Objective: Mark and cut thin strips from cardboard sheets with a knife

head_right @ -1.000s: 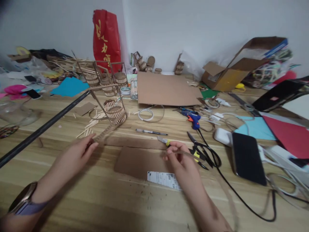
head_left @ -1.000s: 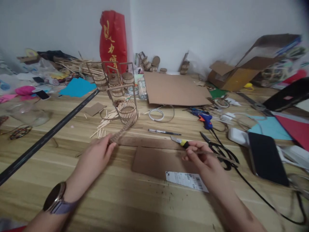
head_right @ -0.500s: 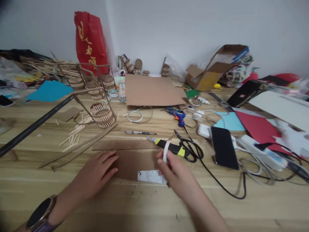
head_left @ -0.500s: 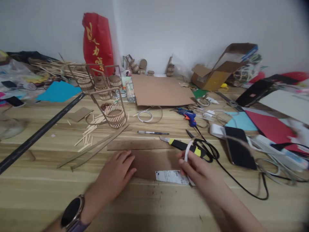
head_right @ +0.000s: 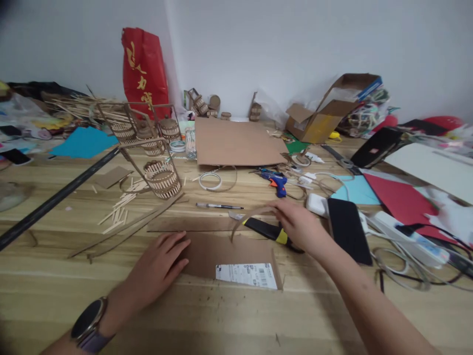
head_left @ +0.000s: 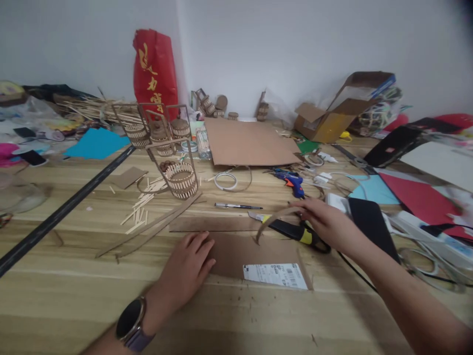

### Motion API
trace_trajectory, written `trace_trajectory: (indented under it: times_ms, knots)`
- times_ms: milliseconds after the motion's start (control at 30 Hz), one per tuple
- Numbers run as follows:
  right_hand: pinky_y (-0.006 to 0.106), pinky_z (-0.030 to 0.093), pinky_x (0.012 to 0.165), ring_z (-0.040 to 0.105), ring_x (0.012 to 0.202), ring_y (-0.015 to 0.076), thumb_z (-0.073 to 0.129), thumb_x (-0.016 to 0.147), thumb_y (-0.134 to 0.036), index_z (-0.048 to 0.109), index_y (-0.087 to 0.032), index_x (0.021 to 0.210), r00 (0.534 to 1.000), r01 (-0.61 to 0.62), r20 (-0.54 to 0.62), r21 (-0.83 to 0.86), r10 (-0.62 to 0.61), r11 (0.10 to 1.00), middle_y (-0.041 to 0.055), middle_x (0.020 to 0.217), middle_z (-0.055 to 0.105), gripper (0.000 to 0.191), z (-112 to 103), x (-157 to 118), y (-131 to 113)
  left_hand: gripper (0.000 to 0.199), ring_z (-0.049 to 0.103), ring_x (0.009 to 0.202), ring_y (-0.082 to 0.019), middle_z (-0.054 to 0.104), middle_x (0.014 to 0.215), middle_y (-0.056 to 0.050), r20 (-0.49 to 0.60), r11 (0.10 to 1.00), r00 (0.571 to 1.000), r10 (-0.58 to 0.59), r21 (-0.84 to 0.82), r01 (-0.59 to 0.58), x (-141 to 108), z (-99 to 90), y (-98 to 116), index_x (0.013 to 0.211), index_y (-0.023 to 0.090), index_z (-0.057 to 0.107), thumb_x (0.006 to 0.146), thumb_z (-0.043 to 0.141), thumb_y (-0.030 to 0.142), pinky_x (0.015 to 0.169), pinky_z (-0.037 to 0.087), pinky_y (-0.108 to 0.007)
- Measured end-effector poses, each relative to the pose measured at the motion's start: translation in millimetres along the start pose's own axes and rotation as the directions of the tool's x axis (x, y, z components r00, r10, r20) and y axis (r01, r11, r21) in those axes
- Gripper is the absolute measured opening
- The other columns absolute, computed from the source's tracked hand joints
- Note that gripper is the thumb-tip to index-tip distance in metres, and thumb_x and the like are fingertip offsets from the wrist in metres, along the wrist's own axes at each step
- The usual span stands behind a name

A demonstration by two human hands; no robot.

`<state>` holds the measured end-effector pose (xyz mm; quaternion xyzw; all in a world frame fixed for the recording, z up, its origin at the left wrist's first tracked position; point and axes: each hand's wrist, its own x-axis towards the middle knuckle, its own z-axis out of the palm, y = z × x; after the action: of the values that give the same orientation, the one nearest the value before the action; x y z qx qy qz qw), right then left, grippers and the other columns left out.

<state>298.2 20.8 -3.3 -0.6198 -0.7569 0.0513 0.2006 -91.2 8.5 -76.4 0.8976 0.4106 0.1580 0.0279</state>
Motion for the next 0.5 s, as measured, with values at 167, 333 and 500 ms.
trace_trajectory:
  times_ms: [167, 333, 500]
  knots:
    - [0.04, 0.055, 0.094, 0.07, 0.103, 0.0234, 0.05, 0.102, -0.022, 0.069, -0.014, 0.123, 0.988, 0.058, 0.147, -0.124, -0.04, 0.991, 0.0157, 0.118, 0.073, 0.03, 48, 94, -10, 0.035, 0.058, 0.127, -0.031, 0.065, 0.139, -0.013, 0.014, 0.997, 1.0, -0.001, -0.083, 0.002, 0, -0.2, -4, 0.132, 0.018, 0.068, 0.101, 0.054, 0.023, 0.107, 0.054, -0.051]
    - [0.041, 0.059, 0.086, 0.068, 0.097, 0.0188, 0.065, 0.099, -0.042, 0.066, -0.018, 0.121, 0.975, 0.109, 0.214, -0.236, -0.058, 0.966, 0.0066, 0.118, 0.069, 0.032, 69, 130, -24, 0.035, 0.058, 0.126, -0.029, 0.065, 0.139, -0.012, 0.008, 0.993, 1.0, -0.024, -0.112, 0.025, 2, 1.7, -4, 0.133, 0.02, 0.067, 0.1, 0.056, 0.022, 0.108, 0.054, -0.051]
    - [0.041, 0.047, 0.1, 0.062, 0.115, 0.0255, 0.053, 0.102, -0.022, 0.07, -0.016, 0.108, 0.993, 0.103, 0.088, -0.316, -0.078, 0.943, 0.0157, 0.123, 0.069, 0.019, 46, 110, -38, 0.036, 0.057, 0.128, -0.03, 0.064, 0.14, -0.013, 0.019, 0.992, 1.0, -0.016, -0.126, 0.019, 1, 1.6, -5, 0.135, 0.02, 0.066, 0.1, 0.055, 0.022, 0.108, 0.054, -0.051]
